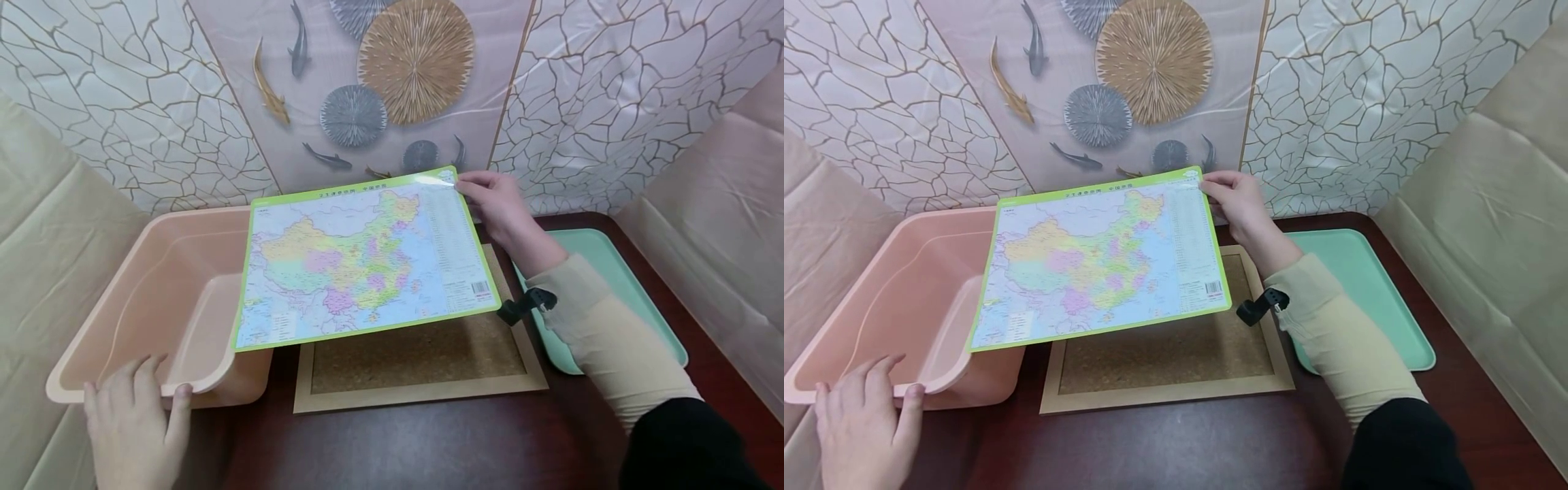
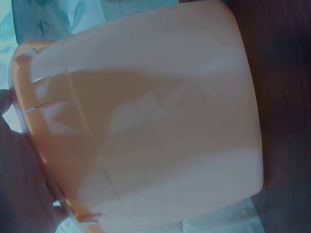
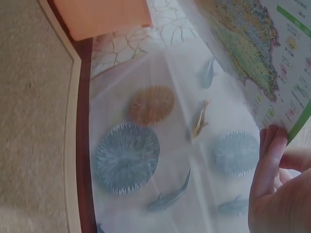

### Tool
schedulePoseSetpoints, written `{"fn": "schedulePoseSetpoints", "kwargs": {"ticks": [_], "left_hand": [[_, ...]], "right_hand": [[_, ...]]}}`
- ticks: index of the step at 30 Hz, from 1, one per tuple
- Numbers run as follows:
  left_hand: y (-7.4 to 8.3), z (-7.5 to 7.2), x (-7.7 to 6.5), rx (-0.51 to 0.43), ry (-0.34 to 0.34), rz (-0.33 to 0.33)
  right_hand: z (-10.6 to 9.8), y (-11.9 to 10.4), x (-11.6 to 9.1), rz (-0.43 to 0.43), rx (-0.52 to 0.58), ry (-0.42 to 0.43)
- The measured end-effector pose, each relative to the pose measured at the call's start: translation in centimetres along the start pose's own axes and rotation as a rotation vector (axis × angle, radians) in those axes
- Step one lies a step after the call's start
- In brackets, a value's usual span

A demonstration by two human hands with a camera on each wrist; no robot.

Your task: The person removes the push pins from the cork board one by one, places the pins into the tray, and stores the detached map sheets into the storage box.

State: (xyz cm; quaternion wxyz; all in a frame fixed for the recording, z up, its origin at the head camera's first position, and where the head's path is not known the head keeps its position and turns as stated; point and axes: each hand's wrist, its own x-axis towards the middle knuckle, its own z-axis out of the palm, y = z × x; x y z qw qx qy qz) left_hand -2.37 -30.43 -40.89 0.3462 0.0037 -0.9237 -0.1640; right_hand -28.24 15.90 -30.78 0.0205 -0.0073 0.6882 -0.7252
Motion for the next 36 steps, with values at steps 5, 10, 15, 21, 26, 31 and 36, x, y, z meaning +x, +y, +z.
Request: {"fn": "schedulePoseSetpoints", "kwargs": {"ticks": [5, 10, 15, 21, 26, 31, 36], "left_hand": [[-0.1, 0.0, 0.1, 0.007, -0.004, 0.004], [-0.2, 0.0, 0.1, 0.007, 0.003, 0.014], [-0.2, 0.1, 0.1, 0.012, -0.01, 0.009], [-0.2, 0.1, 0.2, 0.012, -0.002, 0.016], [-0.2, 0.2, 0.3, 0.009, 0.009, 0.022], [-0.2, 0.2, 0.0, 0.007, 0.004, 0.0], [-0.2, 0.2, 0.0, 0.003, 0.008, -0.001]], "right_hand": [[1.3, -0.1, 0.3, -0.026, 0.023, -0.015], [2.9, -0.4, 0.3, -0.039, -0.004, -0.019], [4.2, -0.7, 0.4, -0.046, -0.037, -0.038], [5.6, -1.2, 0.4, -0.011, -0.059, -0.048], [6.8, -1.6, 0.4, 0.007, -0.037, -0.044], [8.3, -2.0, 0.3, 0.009, 0.002, -0.07], [9.9, -2.2, 0.2, 0.022, 0.059, -0.097]]}}
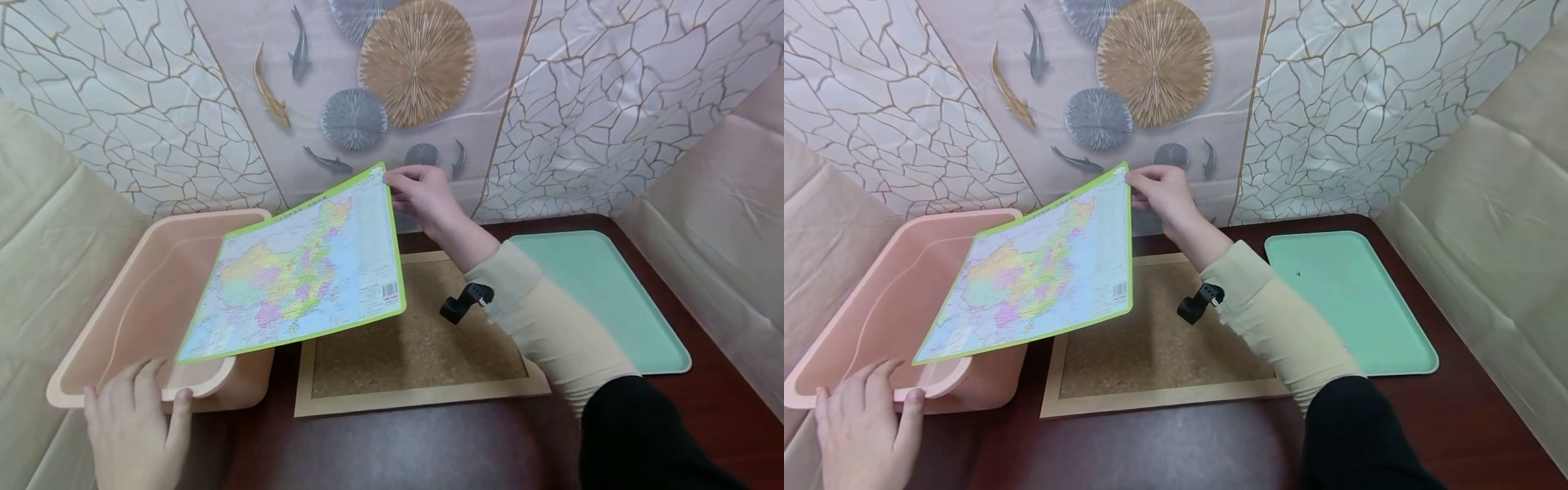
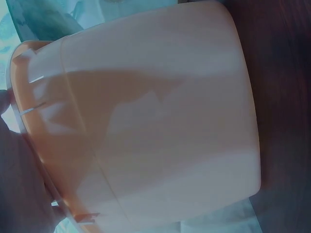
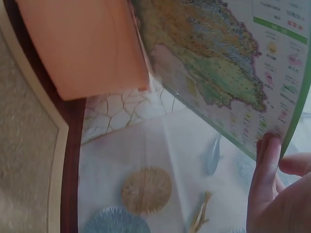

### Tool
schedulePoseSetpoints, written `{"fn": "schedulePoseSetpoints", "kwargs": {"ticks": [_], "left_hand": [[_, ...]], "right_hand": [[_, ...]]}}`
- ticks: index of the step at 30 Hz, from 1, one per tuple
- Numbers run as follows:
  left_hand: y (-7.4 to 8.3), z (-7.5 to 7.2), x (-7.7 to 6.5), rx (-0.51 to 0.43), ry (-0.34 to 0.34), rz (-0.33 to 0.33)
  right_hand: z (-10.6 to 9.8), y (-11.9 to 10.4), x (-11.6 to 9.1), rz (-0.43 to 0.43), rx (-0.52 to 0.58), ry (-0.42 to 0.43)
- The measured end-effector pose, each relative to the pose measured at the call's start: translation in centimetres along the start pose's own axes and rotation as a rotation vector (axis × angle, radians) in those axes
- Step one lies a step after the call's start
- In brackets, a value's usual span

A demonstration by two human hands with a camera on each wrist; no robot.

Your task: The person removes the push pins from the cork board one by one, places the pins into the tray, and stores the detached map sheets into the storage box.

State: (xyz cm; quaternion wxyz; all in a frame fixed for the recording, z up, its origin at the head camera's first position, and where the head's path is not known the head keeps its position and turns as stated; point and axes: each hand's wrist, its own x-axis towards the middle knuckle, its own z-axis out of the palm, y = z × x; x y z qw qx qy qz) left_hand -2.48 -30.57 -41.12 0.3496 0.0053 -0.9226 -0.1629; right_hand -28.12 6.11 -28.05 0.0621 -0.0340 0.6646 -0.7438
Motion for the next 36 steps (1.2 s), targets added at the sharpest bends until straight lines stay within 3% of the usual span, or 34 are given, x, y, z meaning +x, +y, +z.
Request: {"fn": "schedulePoseSetpoints", "kwargs": {"ticks": [14, 36], "left_hand": [[0.1, 0.0, 0.0, -0.004, 0.003, -0.008], [0.1, 0.1, 0.0, -0.001, 0.001, 0.004]], "right_hand": [[4.2, 0.3, 0.3, 0.064, 0.098, -0.035], [9.2, 3.8, -0.2, 0.18, 0.229, -0.109]]}}
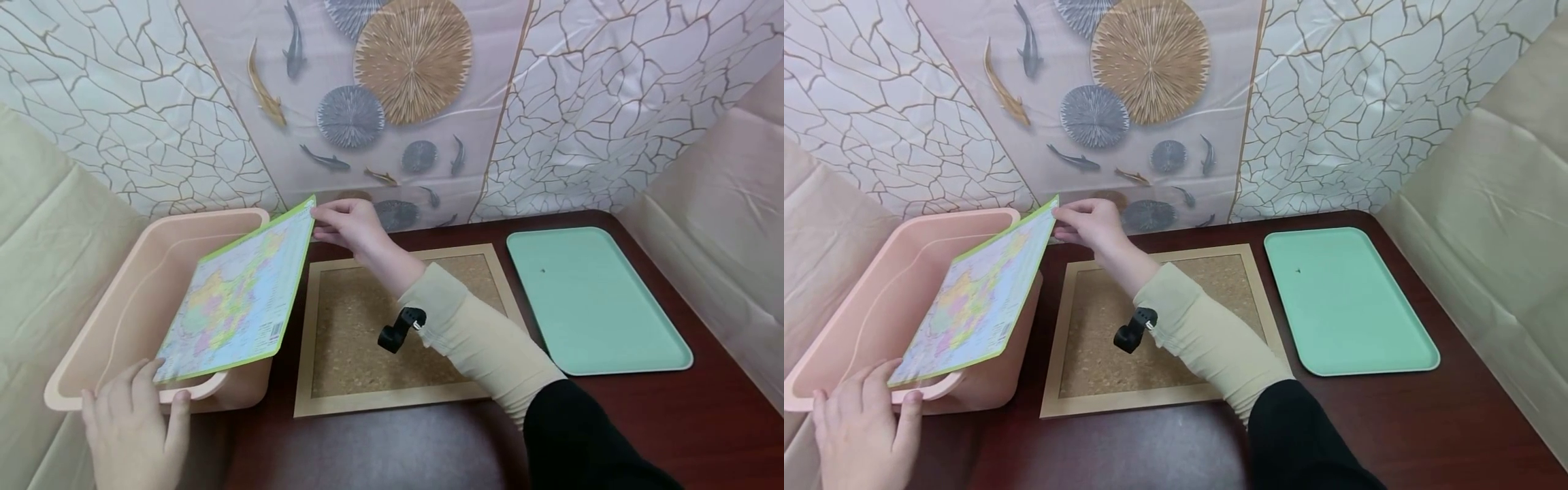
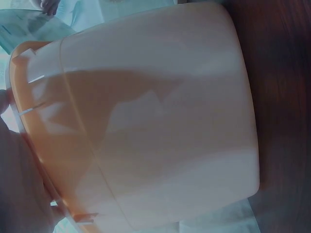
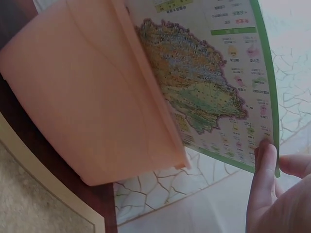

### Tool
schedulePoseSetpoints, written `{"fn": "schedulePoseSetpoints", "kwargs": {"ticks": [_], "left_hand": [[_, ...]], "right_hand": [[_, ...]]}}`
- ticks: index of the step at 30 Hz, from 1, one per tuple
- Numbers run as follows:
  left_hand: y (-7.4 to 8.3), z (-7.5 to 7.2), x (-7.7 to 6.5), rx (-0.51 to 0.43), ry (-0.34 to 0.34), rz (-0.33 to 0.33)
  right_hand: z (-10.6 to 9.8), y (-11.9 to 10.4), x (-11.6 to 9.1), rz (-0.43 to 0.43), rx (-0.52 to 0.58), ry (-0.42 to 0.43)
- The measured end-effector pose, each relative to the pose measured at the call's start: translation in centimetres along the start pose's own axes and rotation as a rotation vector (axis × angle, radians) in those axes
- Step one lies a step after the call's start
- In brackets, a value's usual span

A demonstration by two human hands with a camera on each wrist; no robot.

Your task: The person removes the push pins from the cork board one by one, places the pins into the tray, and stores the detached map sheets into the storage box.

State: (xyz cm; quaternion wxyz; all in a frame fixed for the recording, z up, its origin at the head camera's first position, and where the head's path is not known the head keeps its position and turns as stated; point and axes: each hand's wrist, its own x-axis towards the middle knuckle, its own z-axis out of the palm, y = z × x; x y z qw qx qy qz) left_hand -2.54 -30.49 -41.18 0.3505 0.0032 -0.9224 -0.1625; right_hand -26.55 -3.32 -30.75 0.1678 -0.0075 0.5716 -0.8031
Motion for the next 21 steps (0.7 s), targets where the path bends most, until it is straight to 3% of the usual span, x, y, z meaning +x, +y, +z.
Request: {"fn": "schedulePoseSetpoints", "kwargs": {"ticks": [21], "left_hand": [[0.3, 0.1, -0.2, 0.006, -0.01, -0.027]], "right_hand": [[2.7, 2.8, 0.3, 0.047, 0.049, -0.014]]}}
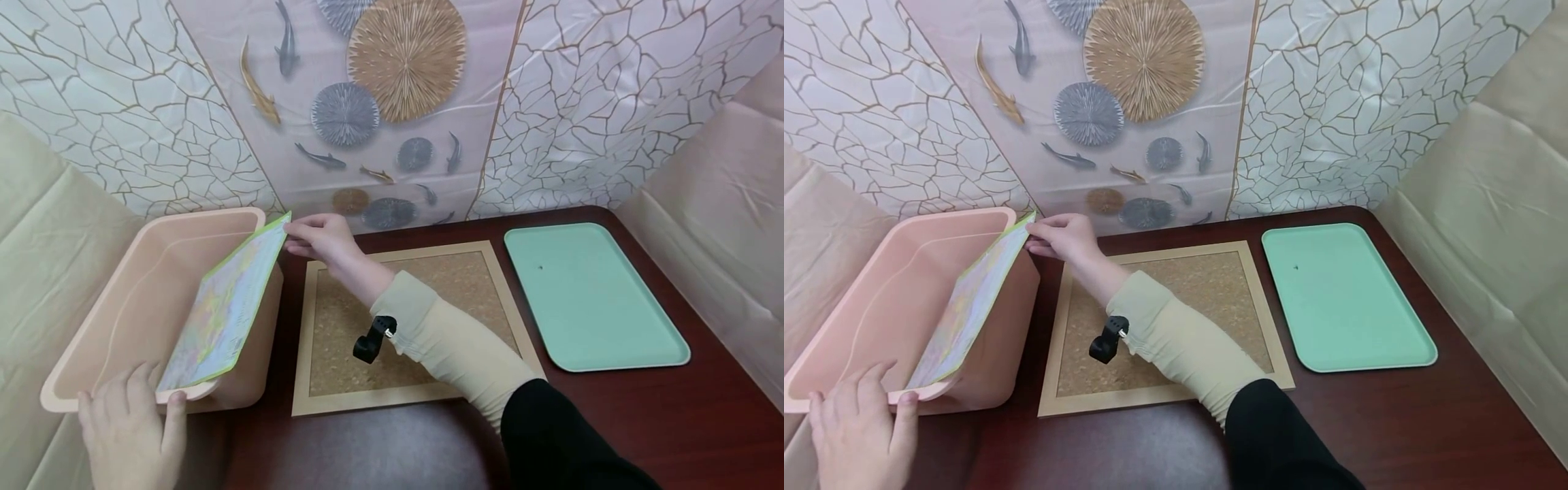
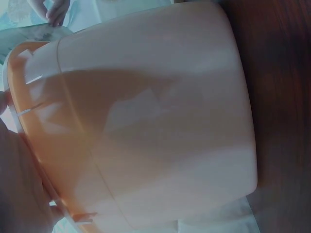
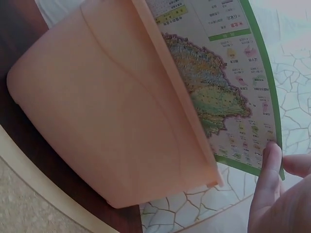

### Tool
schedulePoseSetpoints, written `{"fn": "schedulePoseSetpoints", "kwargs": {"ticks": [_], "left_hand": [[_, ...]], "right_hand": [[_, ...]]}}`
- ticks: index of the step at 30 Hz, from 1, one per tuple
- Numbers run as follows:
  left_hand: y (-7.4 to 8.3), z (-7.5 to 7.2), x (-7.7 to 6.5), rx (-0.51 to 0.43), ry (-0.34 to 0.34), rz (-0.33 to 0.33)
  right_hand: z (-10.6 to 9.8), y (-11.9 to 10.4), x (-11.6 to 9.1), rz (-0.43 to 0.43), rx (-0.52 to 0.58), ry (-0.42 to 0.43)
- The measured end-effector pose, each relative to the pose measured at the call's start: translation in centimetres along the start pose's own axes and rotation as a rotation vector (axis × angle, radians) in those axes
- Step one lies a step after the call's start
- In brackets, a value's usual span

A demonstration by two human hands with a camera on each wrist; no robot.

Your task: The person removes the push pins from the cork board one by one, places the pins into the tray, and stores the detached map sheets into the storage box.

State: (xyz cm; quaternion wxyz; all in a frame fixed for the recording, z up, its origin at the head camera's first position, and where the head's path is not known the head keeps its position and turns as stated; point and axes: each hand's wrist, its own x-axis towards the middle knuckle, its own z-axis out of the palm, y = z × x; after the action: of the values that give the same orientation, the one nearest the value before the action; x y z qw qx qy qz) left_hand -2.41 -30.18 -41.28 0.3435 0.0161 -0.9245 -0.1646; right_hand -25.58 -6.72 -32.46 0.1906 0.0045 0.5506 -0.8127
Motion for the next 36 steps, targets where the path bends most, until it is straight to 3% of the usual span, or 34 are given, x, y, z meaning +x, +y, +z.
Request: {"fn": "schedulePoseSetpoints", "kwargs": {"ticks": [16, 26, 36], "left_hand": [[0.1, -0.6, 0.3, 0.008, -0.069, -0.025], [0.2, -0.9, 0.2, 0.027, -0.135, -0.077], [0.2, -0.6, 0.0, 0.008, -0.104, -0.072]], "right_hand": [[1.4, 1.1, 0.8, -0.027, 0.044, 0.038], [2.0, 0.6, 0.4, -0.041, -0.025, -0.025], [2.4, 0.7, -0.2, -0.087, -0.082, -0.09]]}}
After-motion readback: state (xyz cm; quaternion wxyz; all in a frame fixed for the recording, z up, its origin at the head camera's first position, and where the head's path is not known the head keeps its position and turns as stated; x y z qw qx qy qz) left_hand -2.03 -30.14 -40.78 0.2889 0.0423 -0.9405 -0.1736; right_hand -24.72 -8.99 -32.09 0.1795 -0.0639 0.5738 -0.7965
